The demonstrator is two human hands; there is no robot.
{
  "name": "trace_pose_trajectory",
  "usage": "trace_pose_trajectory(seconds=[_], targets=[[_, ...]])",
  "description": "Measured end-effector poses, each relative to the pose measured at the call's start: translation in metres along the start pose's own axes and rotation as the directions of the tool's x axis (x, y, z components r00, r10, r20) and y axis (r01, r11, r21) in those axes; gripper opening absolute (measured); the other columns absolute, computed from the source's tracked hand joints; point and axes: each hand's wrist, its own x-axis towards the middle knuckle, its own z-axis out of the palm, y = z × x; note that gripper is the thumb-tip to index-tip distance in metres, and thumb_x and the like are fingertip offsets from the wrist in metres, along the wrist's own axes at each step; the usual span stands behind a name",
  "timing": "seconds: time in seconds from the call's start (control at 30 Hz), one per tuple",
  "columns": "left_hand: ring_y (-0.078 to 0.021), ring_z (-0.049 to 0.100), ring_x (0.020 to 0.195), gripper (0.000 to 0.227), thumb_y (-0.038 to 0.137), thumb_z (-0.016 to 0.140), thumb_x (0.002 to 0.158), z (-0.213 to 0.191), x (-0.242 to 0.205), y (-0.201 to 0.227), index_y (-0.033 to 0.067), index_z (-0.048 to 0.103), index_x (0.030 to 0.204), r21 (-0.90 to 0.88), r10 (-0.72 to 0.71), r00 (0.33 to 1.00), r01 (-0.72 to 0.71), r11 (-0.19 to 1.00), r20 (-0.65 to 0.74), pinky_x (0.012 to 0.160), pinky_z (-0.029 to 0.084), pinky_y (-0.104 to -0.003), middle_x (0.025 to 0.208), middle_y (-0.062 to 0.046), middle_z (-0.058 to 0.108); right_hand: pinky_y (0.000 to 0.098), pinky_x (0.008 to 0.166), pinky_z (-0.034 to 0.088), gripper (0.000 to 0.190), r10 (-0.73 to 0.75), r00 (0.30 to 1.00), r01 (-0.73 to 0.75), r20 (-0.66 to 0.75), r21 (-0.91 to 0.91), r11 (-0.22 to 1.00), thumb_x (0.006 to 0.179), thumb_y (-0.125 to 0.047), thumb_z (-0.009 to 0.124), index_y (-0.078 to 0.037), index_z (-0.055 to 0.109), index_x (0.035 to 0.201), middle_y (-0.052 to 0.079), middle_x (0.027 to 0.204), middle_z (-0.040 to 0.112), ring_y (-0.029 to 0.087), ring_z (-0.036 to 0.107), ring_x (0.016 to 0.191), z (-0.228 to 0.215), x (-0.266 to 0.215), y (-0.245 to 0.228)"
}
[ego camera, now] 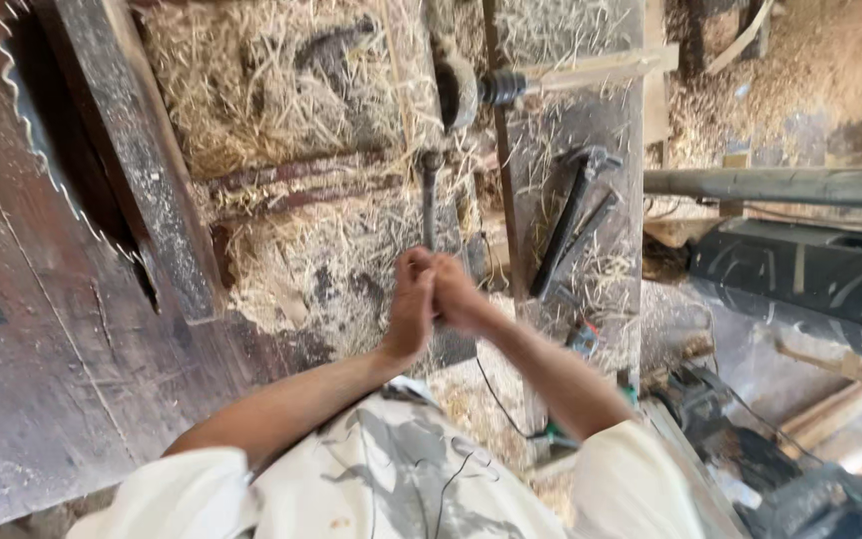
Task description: The person adjusts a metal guide on a woodworking machine using a wrench and measures the gap with a tape measure. They repeatedly tighten the guide and re-measure to achieve a specific setting.
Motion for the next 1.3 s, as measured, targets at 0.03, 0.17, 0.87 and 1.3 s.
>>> trace_pose_trajectory(seconds=[0.03,0.17,0.87,1.3], targets=[[-0.0177,0.059,0.083,0.028,0.036,0.044,0.106,0.009,0.000,-0.011,0.0118,0.047,0.121,-0.042,-0.037,0.999,0.038,0.998,0.020,0.076,0.063,-0.039,0.094,-0.007,0.053,0.0276,0.043,0.053,0.044,0.201,0.973,-0.206,-0.112,-0.035,0.978,0.110,-0.037,0.040,-0.001,0.064,0.108,0.011,0.083,0.066,0.013,0.060,0.054,-0.015,0.000,-0.004],[-0.0318,0.060,0.094,0.043,0.037,0.043,0.111,0.003,0.017,-0.015,0.0108,0.040,0.145,0.399,-0.256,0.929,0.135,0.907,0.268,0.078,0.056,-0.049,0.115,-0.023,0.061,0.0276,0.038,0.045,0.035,0.324,0.913,-0.395,-0.246,-0.344,0.852,0.101,-0.038,0.052,-0.008,0.068,0.108,0.007,0.082,0.070,0.013,0.051,0.045,-0.076,-0.002,-0.024],[-0.0108,0.058,0.070,0.023,0.030,0.054,0.108,-0.063,0.020,0.054,0.0112,0.066,0.100,0.664,0.104,0.949,-0.284,0.691,0.297,0.059,0.055,-0.024,0.083,-0.003,0.064,0.0283,0.048,0.044,0.026,-0.428,0.733,0.093,-0.529,-0.545,0.833,0.109,-0.032,0.053,-0.011,0.056,0.094,-0.003,0.076,0.053,0.009,0.048,0.061,-0.089,-0.023,-0.028],[-0.0178,0.071,0.093,0.012,0.010,0.058,0.106,-0.105,0.081,0.135,0.0049,0.066,0.114,0.605,0.544,0.835,-0.477,0.637,0.084,0.078,0.066,-0.028,0.109,-0.011,0.070,0.0290,0.051,0.053,0.023,-0.194,0.956,0.268,-0.220,0.386,0.883,0.104,-0.009,0.048,0.001,0.053,0.124,0.007,0.080,0.061,0.013,0.056,0.059,0.034,0.062,-0.164]])
